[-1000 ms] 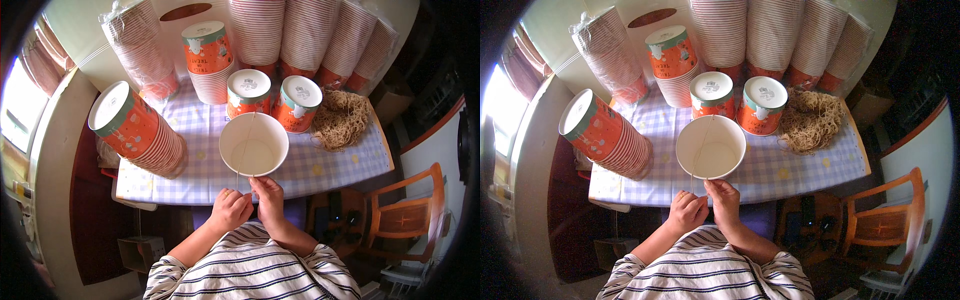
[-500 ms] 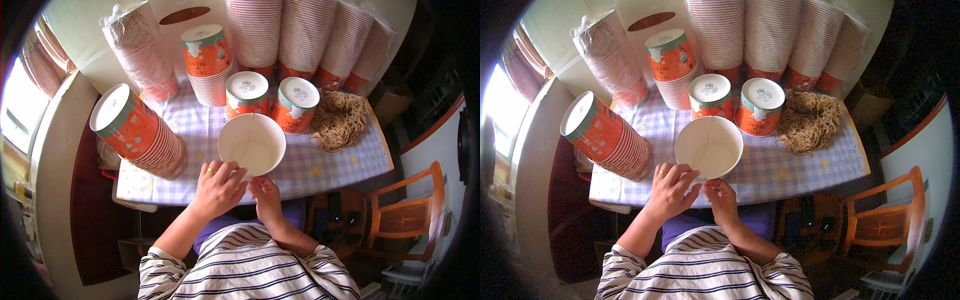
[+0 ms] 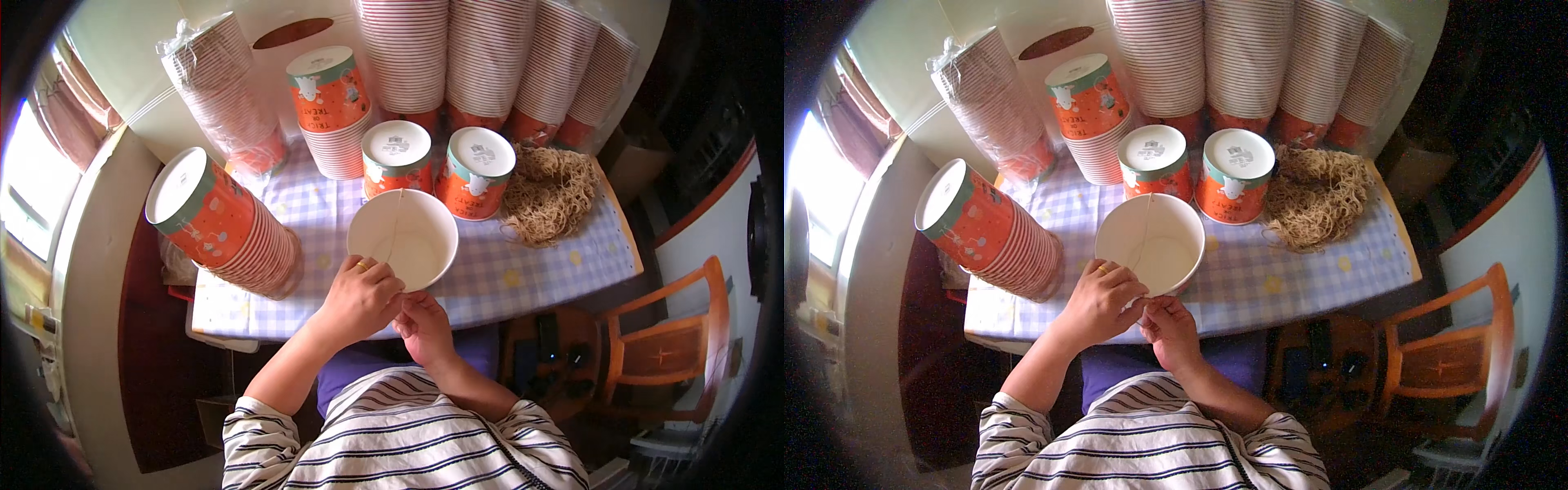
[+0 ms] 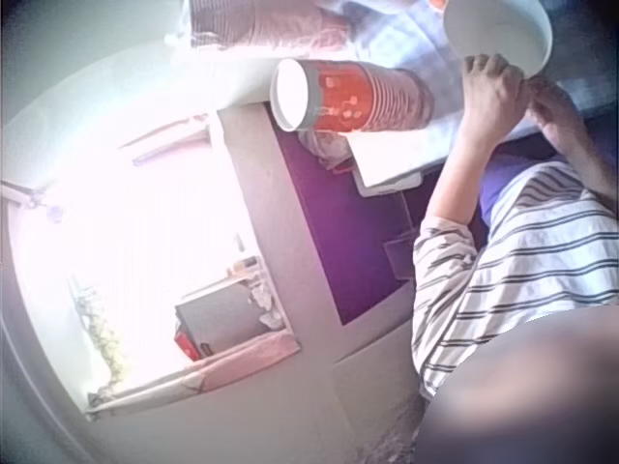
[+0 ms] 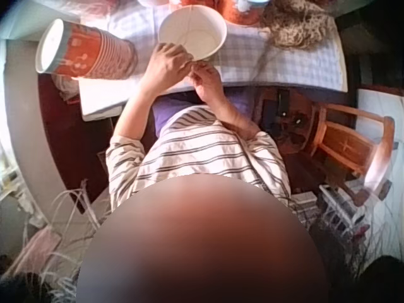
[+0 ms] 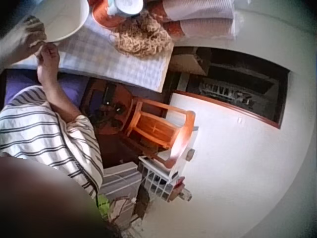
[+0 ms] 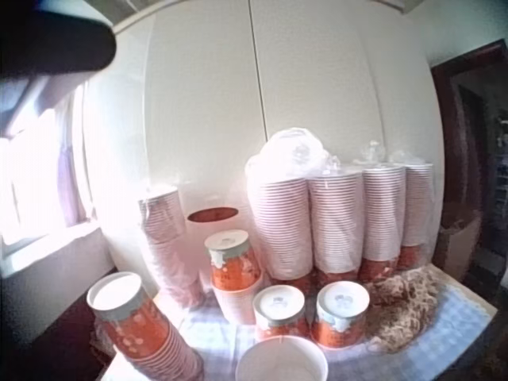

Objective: Attaching string handles to plastic buckets by threading them through small holes.

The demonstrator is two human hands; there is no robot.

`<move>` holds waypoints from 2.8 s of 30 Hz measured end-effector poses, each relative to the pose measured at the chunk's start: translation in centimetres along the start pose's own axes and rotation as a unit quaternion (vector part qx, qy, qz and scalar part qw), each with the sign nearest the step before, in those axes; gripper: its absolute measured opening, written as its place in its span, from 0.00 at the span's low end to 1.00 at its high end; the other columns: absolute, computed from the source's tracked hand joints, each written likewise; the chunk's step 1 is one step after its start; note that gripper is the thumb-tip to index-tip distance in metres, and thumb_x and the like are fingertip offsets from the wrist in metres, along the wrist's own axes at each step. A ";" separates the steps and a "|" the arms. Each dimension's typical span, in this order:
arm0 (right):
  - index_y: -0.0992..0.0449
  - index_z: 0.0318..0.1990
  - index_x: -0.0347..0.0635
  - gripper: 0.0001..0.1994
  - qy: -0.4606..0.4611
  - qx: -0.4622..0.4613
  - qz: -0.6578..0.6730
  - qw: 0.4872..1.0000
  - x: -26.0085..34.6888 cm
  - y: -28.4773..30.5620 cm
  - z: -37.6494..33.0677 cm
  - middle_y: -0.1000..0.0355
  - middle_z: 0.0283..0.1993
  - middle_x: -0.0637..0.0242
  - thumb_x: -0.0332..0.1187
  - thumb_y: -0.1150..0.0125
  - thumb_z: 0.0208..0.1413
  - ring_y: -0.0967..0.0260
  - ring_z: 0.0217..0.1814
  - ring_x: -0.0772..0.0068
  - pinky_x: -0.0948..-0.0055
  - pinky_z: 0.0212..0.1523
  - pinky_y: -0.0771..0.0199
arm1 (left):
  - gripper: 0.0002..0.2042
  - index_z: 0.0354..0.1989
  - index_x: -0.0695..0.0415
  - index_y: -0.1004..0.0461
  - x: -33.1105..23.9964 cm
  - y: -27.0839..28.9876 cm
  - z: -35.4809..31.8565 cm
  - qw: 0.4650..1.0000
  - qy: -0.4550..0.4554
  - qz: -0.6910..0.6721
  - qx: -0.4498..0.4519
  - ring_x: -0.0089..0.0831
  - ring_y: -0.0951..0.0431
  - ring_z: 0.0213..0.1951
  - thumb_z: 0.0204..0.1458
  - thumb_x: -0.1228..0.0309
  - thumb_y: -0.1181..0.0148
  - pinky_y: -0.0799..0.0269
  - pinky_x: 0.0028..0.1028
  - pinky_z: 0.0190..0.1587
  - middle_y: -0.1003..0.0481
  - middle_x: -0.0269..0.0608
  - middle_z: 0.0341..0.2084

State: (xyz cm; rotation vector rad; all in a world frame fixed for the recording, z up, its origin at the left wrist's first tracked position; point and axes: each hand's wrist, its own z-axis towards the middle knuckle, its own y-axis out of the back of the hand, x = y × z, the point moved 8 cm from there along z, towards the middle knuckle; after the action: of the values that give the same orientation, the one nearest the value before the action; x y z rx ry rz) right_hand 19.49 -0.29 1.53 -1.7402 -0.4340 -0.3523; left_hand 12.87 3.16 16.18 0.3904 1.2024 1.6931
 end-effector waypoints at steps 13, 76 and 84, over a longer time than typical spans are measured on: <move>0.29 0.33 0.39 0.05 0.061 -0.055 -0.155 0.984 1.2 0.4 0.0 0.32 0.23 0.70 0.31 0.43 0.56 0.42 0.18 0.84 0.83 0.18 0.44 | 0.07 0.22 0.53 0.28 -0.6 -0.2 0.3 0.998 -0.050 0.035 -0.029 0.31 0.28 0.29 0.32 0.71 0.37 0.37 0.32 0.38 0.30 0.32 0.21; 0.31 0.39 0.38 0.09 0.131 0.090 -0.215 0.964 7.6 2.1 3.8 0.27 0.38 0.62 0.23 0.40 0.50 0.28 0.40 0.69 0.66 0.43 0.25 | 0.18 0.46 0.61 0.30 4.1 3.7 -4.3 0.928 0.239 -0.285 -0.031 0.40 0.26 0.40 0.49 0.66 0.39 0.31 0.34 0.42 0.26 0.50 0.36; 0.32 0.37 0.43 0.09 0.203 0.075 -0.190 0.958 7.6 3.9 4.4 0.26 0.38 0.64 0.24 0.39 0.50 0.28 0.39 0.70 0.65 0.42 0.26 | 0.04 0.33 0.57 0.23 1.2 3.8 -6.4 0.944 0.178 -0.236 -0.148 0.37 0.28 0.22 0.47 0.77 0.40 0.32 0.31 0.29 0.27 0.44 0.19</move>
State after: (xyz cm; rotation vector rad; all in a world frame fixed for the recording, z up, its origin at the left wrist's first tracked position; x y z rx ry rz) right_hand 28.03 3.99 0.72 -1.3846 -0.4790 -0.9118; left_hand 5.80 0.65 16.18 -0.3813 1.1521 1.5164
